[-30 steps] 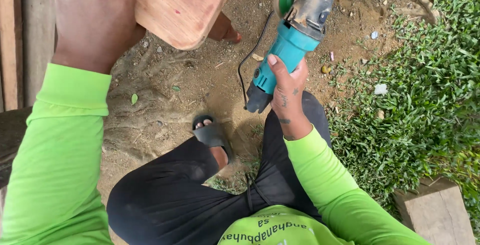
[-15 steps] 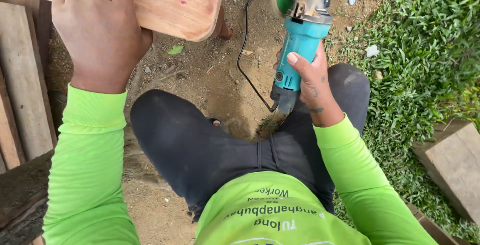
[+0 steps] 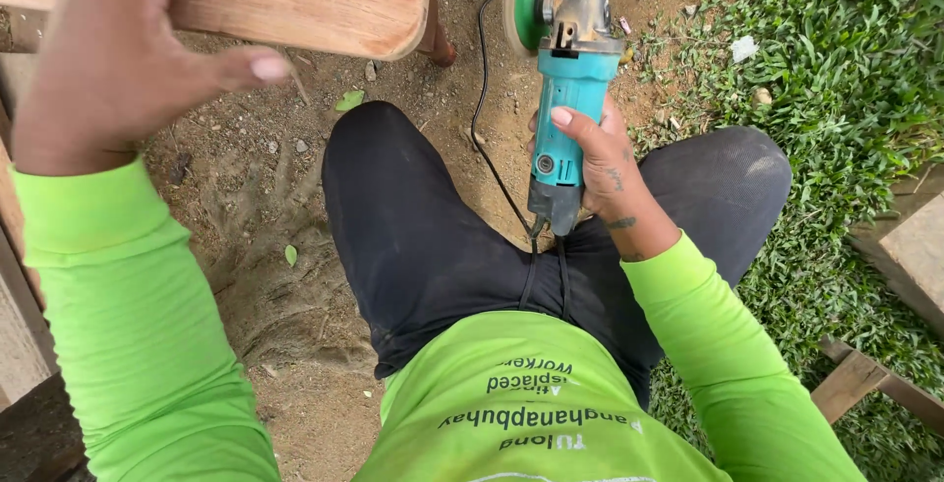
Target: Sanding the legs and top of a wooden table using a handheld angle grinder with a sanding attachment.
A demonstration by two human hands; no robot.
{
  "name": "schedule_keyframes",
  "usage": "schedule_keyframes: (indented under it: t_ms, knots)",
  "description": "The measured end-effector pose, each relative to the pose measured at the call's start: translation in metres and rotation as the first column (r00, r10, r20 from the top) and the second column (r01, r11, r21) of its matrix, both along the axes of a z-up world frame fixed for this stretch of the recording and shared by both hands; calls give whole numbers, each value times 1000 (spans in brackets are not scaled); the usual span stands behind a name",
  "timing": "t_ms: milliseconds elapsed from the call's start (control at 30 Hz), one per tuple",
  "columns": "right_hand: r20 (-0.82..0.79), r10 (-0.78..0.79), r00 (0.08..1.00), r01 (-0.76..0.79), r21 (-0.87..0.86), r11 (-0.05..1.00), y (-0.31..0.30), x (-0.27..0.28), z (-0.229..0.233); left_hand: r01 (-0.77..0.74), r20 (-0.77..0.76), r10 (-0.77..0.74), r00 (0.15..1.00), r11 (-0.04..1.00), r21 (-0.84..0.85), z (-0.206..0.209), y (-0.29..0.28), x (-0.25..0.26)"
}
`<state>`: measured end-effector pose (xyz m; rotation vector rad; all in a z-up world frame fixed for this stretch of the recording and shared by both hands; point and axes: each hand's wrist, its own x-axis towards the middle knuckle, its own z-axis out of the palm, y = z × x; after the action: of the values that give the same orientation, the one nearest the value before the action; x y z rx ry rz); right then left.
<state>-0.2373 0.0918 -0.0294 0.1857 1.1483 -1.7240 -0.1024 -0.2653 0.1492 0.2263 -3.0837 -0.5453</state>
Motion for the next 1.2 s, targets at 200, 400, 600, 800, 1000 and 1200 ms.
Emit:
schedule_keyframes:
  t_ms: [200, 400, 600, 800, 1000, 1200]
  knots:
    - [-45, 18, 999, -17, 7, 1000, -12, -2, -10, -328, -45, 338, 940, 932, 157, -95, -71, 36]
    - [121, 9, 993, -10, 6, 1000, -11, 15, -22, -294, -154, 255, 955, 884, -363, -107, -62, 28]
    - [203, 13, 979, -21, 37, 999, -5, 32, -33, -54, -66, 12, 998, 725, -686, -87, -61, 14]
    - [86, -16, 996, 12, 41, 999, -17, 37, -18, -2, 50, 46, 998, 756, -655, -99, -78, 12]
    - [66, -120, 991, 116, 62, 991, -11, 44, 7, 67, -28, -104, 994, 805, -590, -99, -97, -1]
    - [-37, -176, 984, 180, 162, 970, -7, 58, 13, -192, -98, 173, 980, 950, -246, -74, -63, -19]
